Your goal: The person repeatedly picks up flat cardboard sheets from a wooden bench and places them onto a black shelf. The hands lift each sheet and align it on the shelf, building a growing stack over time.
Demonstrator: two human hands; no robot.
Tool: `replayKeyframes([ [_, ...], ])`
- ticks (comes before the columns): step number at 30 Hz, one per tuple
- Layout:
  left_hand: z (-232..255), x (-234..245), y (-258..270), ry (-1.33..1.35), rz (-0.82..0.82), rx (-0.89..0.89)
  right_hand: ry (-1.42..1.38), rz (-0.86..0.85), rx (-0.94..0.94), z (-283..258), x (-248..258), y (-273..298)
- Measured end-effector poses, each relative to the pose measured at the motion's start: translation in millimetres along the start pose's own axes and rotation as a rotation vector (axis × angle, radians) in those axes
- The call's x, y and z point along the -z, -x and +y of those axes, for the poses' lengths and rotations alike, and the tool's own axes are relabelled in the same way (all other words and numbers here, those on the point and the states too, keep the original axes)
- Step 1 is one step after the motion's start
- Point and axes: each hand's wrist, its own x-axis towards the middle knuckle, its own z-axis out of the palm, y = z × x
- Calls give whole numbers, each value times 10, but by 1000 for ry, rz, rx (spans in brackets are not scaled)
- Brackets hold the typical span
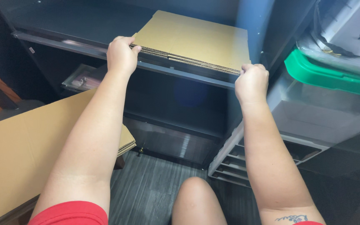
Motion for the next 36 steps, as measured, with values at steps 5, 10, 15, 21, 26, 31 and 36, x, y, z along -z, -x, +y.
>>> replayKeyframes([
  [5,15,47,26,-28,-20,-4,-6,5,-9,33,-70,-4],
  [10,-41,101,38,-11,-39,21,-37,-21,-8,-33,-2,37],
  [15,-147,73,60,-14,3,-86,-1,-69,-22,-75,59,87],
  [21,-73,113,111,18,-19,-8,26,-62,-49,-46,73,82],
  [26,26,201,188,-13,-18,-22,-23,-50,-49,-97,104,121],
  [31,89,261,278,-145,-30,-100,-38,-28,-49,-183,140,189],
  [36,249,485,515,-174,-116,-89,10,-49,-40,-147,129,189],
])
